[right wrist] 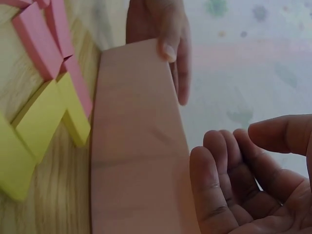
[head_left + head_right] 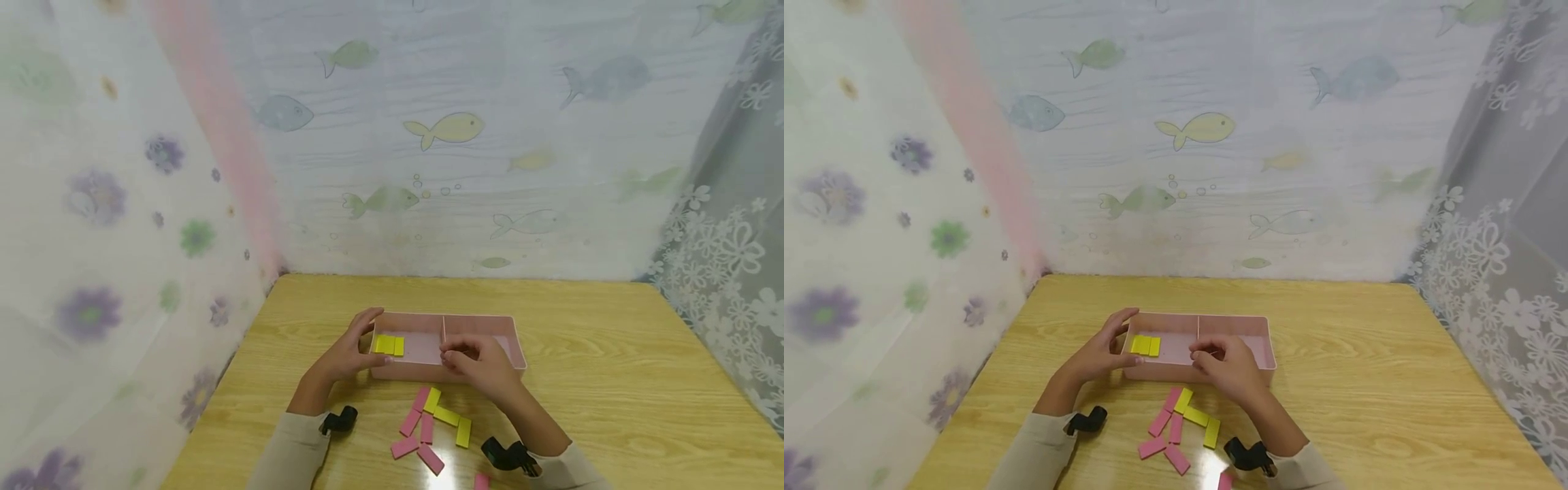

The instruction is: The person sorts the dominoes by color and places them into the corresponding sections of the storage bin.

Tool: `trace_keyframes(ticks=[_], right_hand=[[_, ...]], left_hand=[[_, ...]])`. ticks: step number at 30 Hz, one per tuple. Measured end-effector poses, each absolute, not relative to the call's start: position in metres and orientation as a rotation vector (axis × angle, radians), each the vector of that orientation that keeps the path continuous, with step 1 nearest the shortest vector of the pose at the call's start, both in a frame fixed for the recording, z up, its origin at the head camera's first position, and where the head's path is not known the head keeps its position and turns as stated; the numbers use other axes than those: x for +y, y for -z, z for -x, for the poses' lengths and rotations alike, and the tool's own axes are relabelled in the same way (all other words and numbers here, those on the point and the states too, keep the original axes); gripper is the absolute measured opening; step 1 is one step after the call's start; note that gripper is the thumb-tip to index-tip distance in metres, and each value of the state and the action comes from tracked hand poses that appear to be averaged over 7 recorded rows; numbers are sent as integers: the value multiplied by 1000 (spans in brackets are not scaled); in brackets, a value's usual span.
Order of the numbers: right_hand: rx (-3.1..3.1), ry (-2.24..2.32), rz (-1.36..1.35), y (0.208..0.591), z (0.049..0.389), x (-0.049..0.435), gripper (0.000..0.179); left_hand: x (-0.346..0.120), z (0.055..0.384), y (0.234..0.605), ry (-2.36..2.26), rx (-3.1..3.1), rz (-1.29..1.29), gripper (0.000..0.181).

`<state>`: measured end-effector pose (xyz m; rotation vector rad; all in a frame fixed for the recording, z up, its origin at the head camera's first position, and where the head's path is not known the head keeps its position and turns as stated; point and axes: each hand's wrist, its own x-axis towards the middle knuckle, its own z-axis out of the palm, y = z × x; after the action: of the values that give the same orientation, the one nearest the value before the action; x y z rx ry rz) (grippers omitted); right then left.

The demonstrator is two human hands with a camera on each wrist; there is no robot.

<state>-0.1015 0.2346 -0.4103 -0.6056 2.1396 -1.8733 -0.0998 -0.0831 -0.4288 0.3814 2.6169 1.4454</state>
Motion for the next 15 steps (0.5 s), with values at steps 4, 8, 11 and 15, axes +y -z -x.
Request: trace_keyframes(ticks=[4,8,11,15], right_hand=[[2135,1871,670,417,100,243,17],[2041,1887,762,422,100,252,19],[2009,1842,798,424,99,258,20],[2049,1744,787,424,98,266,20]], left_hand=[[-82,98,428,-1454,2602,-374,95],[-82,98,427,-1464,2596,-367,95],[-82,97,426,-1460,2596,-366,95],[-82,97,426,-1452,2600,-374,94]])
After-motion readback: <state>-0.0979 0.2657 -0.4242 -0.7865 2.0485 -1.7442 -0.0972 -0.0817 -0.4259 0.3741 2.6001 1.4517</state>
